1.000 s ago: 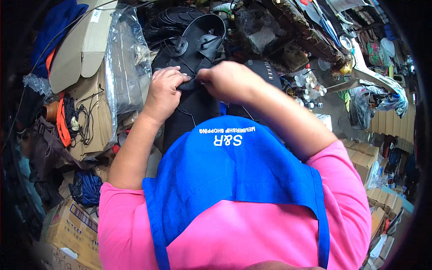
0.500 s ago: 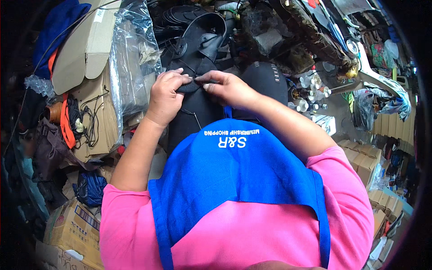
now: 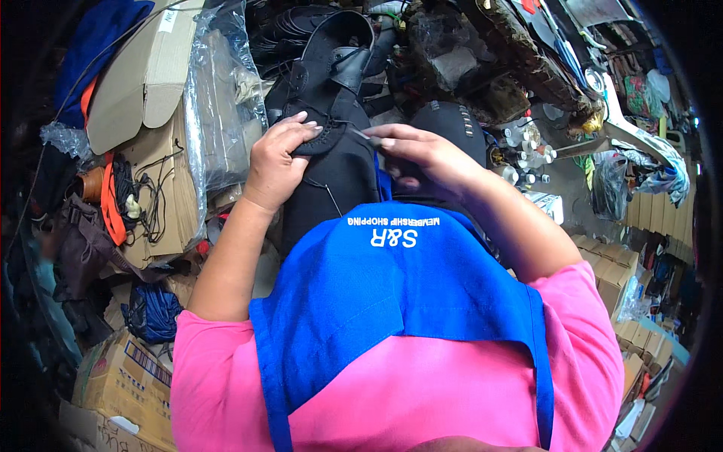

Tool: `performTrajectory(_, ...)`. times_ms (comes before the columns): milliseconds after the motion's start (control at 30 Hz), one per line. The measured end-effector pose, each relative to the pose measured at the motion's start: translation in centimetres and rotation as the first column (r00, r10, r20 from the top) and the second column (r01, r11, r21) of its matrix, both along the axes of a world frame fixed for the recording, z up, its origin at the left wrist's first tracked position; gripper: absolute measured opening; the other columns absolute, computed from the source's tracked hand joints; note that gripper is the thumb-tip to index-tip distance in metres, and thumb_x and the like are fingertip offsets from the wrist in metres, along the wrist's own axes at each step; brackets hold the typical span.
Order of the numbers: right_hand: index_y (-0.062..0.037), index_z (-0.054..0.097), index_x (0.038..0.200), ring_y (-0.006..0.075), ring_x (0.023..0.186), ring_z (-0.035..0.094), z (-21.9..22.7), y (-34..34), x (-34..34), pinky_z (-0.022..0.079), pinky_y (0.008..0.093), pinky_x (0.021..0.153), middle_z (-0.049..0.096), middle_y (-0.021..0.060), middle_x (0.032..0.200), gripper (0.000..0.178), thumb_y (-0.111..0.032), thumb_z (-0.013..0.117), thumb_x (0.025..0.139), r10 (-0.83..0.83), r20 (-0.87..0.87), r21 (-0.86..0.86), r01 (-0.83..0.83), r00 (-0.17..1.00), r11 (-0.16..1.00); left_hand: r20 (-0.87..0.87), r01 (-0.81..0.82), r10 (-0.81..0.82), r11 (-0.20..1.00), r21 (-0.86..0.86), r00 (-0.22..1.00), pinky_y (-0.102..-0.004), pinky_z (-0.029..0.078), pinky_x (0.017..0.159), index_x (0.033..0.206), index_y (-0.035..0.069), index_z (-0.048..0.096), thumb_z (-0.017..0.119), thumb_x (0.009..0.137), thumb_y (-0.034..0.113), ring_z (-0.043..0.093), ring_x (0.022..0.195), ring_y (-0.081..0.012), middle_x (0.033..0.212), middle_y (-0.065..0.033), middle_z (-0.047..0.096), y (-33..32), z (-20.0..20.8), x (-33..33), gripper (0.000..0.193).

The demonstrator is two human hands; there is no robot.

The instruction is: Manually stitching the upper part of a black shoe using thread and a needle.

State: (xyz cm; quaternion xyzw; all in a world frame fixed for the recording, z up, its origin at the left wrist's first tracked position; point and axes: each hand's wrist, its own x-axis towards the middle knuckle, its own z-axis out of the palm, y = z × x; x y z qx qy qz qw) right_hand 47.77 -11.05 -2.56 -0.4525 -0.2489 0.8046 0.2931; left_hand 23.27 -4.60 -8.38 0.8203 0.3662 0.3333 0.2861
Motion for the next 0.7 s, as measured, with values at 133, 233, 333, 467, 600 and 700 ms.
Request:
performTrajectory(133, -0.0027, 0.051, 0.130, 0.0078, 0.087, 0.055, -1.2, 0.0, 0.3, 0.046, 0.0231, 0.077, 0.061, 0.0040, 0.105, 0.038, -0.019, 0.054, 0.096, -0.022, 0.491, 0.438, -0.225, 0.871, 0.870, -0.015, 0.015, -0.015, 0.999, -0.033, 1.000, -0.0364, 0.047, 0.097, 0.096, 0.003, 0.069, 0.056, 0.063, -0.011, 0.060, 0.112, -0.0281, 0.103, -0.0127, 0.068, 0.1, 0.3, 0.0, 0.039)
performTrajectory(233, -0.0050, 0.057, 0.124, 0.0174, 0.100, 0.063, -2.4, 0.4, -0.5, 0.048, 0.0324, 0.090, 0.067, 0.0140, 0.110, 0.036, -0.021, 0.055, 0.092, -0.073, 0.532, 0.552, -0.280, 0.844, 0.785, -0.016, 0.021, -0.022, 0.998, -0.062, 1.000, -0.0361, 0.046, 0.098, 0.097, 0.002, 0.070, 0.057, 0.064, -0.011, 0.060, 0.113, -0.0276, 0.103, -0.0128, 0.068, 0.0, 0.5, 0.2, 0.038)
performTrajectory(333, -0.0081, 0.059, 0.122, 0.0235, 0.098, 0.066, -2.4, 0.9, -0.9, 0.050, 0.0350, 0.087, 0.067, 0.0165, 0.106, 0.035, -0.022, 0.058, 0.089, -0.050, 0.660, 0.513, -0.401, 0.750, 0.759, -0.001, 0.023, -0.024, 0.997, -0.069, 1.000, -0.0362, 0.046, 0.098, 0.097, 0.002, 0.070, 0.057, 0.064, -0.011, 0.060, 0.113, -0.0277, 0.103, -0.0130, 0.068, 0.0, 0.4, 0.3, 0.038)
performTrajectory(467, -0.0103, 0.061, 0.120, 0.0289, 0.097, 0.066, -2.2, 1.3, -1.2, 0.050, 0.0370, 0.086, 0.067, 0.0184, 0.103, 0.034, -0.022, 0.059, 0.088, -0.023, 0.666, 0.497, -0.420, 0.745, 0.759, 0.029, 0.029, -0.027, 0.998, -0.063, 0.999, -0.0359, 0.046, 0.098, 0.096, 0.003, 0.069, 0.055, 0.061, -0.012, 0.060, 0.111, -0.0283, 0.103, -0.0122, 0.068, -0.1, 0.2, 0.5, 0.041)
performTrajectory(600, -0.0096, 0.061, 0.119, 0.0302, 0.096, 0.066, -1.6, 1.5, -1.2, 0.050, 0.0377, 0.085, 0.067, 0.0191, 0.101, 0.035, -0.023, 0.059, 0.088, -0.009, 0.730, 0.447, -0.468, 0.683, 0.762, 0.013, 0.028, -0.028, 0.998, -0.064, 1.000, -0.0362, 0.046, 0.098, 0.096, 0.003, 0.069, 0.055, 0.061, -0.012, 0.060, 0.111, -0.0284, 0.102, -0.0121, 0.068, -0.1, 0.4, 0.6, 0.041)
performTrajectory(700, -0.0089, 0.061, 0.119, 0.0319, 0.095, 0.066, -1.9, 1.2, -1.3, 0.051, 0.0386, 0.084, 0.067, 0.0201, 0.099, 0.035, -0.022, 0.059, 0.087, -0.045, 0.738, 0.470, -0.466, 0.673, 0.750, 0.013, 0.029, -0.028, 0.998, -0.062, 1.000, -0.0364, 0.046, 0.099, 0.097, 0.003, 0.069, 0.055, 0.061, -0.012, 0.059, 0.111, -0.0287, 0.102, -0.0121, 0.068, 0.0, 0.3, 0.7, 0.041)
